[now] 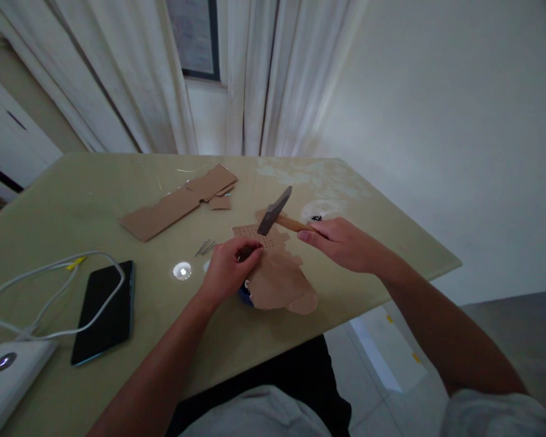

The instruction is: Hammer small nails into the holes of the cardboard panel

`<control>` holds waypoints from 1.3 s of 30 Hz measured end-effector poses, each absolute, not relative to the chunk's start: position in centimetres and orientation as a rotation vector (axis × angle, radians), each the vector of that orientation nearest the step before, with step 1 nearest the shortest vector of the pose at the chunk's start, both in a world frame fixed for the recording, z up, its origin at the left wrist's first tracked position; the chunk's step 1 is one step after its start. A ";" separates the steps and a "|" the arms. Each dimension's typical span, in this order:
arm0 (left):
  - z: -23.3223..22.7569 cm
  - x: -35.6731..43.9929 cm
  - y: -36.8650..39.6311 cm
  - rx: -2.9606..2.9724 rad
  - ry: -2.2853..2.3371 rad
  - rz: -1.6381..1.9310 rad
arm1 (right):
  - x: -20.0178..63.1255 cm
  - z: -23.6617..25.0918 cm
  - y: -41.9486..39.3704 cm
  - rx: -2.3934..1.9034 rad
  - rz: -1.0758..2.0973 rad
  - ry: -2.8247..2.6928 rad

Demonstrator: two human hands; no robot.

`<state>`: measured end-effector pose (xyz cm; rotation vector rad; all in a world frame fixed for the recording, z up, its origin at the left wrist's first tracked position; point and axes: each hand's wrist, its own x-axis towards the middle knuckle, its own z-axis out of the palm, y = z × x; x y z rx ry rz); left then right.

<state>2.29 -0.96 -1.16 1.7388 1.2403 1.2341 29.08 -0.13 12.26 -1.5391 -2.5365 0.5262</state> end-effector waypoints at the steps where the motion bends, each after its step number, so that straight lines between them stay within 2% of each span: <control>1: -1.2 2.3 -1.0 1.739 1.242 1.232 | 29.1 12.2 -0.1 -1.537 0.523 -2.541; 39: -0.9 2.1 -1.1 1.929 1.284 1.237 | 28.4 11.2 -0.4 -1.598 0.546 -2.594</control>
